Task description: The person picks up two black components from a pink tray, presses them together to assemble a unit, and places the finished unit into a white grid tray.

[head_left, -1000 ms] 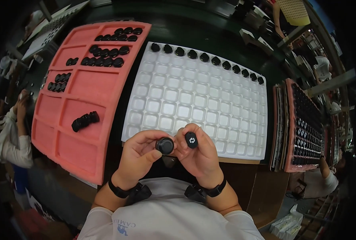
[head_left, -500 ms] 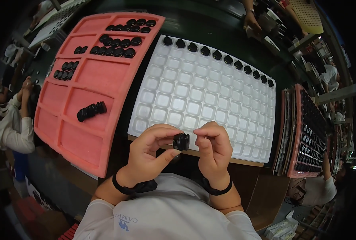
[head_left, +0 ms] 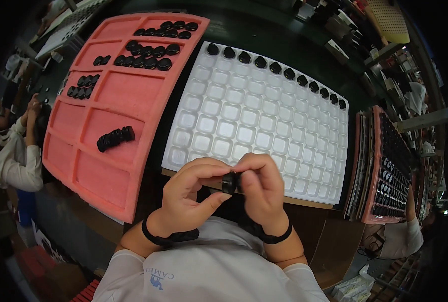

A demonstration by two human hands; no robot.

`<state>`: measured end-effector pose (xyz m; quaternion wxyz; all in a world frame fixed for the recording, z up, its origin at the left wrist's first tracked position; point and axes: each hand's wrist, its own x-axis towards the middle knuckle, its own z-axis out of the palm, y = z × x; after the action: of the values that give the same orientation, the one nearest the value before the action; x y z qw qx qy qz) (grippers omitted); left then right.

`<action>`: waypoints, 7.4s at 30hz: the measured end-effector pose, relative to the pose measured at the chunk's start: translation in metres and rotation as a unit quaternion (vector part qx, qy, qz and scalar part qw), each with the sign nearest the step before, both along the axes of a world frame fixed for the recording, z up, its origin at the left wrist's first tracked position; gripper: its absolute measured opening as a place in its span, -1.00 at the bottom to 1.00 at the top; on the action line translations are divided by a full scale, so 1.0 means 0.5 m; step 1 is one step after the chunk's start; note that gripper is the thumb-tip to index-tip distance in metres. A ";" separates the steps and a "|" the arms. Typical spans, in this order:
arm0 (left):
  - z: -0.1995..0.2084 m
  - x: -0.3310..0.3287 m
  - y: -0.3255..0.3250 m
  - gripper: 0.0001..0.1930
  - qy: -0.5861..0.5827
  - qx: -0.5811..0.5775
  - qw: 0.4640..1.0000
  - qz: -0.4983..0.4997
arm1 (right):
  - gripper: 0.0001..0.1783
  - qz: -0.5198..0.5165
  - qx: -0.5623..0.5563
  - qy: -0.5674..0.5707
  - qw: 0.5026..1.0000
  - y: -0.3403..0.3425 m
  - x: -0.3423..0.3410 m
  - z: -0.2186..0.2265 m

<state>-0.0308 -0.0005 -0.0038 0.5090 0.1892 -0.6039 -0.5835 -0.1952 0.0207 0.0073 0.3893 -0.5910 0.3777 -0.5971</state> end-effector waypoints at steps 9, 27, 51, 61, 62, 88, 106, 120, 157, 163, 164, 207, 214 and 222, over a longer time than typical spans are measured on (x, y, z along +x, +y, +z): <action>0.002 0.006 -0.001 -0.59 -0.005 -0.001 1.000 0.001 | -0.83 0.024 0.030 -0.059 0.998 0.004 0.001 -0.005; 0.002 0.011 -0.006 -0.61 -0.005 0.000 1.000 0.007 | -0.72 0.096 0.122 -0.119 0.981 0.005 -0.001 0.003; -0.072 0.031 -0.023 -0.59 -0.349 -0.158 0.919 0.089 | -0.78 0.047 0.028 0.386 0.921 -0.162 -0.027 0.082; -0.083 0.041 -0.017 -0.66 -0.398 -0.241 0.882 0.074 | -0.66 -0.042 0.109 0.524 0.843 -0.504 -0.019 -0.031; -0.084 0.041 -0.017 -0.66 -0.399 -0.243 0.881 0.074 | -0.67 -0.058 0.118 0.527 0.840 -0.522 -0.010 -0.031; 0.046 0.155 0.062 -0.68 -0.326 -0.203 0.917 -0.111 | -0.69 0.098 -0.267 0.385 0.878 -0.309 0.189 0.049; 0.123 0.633 -0.377 -0.82 -0.607 -0.172 0.709 0.316 | -0.70 0.148 -0.157 0.429 0.877 -0.271 0.245 0.029; 0.047 0.673 -0.480 -0.85 -0.584 -0.066 0.723 0.362 | -0.73 0.206 0.007 0.279 0.938 -0.233 0.188 0.064; 0.013 0.094 0.022 -0.63 0.038 0.233 0.972 -0.018 | -0.73 0.231 0.330 -0.439 0.803 -0.004 0.044 -0.017; 0.010 0.080 0.029 -0.59 -0.048 0.101 0.992 0.055 | -0.80 0.150 0.277 -0.288 0.904 0.007 0.056 -0.004; 0.011 0.080 0.030 -0.60 -0.057 0.086 0.993 0.061 | -0.80 0.132 0.244 -0.223 0.934 0.007 0.060 0.003; 0.019 0.086 0.024 -0.58 -0.106 -0.052 0.990 0.071 | -0.82 0.152 0.048 -0.175 0.972 -0.004 0.073 -0.024; 0.020 0.087 0.020 -0.59 -0.096 -0.052 0.993 0.054 | -0.82 0.113 0.009 -0.045 0.993 -0.002 0.088 -0.002; 0.017 0.084 0.021 -0.60 -0.040 0.000 0.999 0.033 | -0.76 0.130 0.148 -0.172 0.965 0.001 0.079 0.002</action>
<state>0.0112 0.0099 0.0046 0.5032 0.2322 -0.6173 -0.5584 -0.1556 0.0212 0.0080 0.6058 -0.4590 0.3096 -0.5714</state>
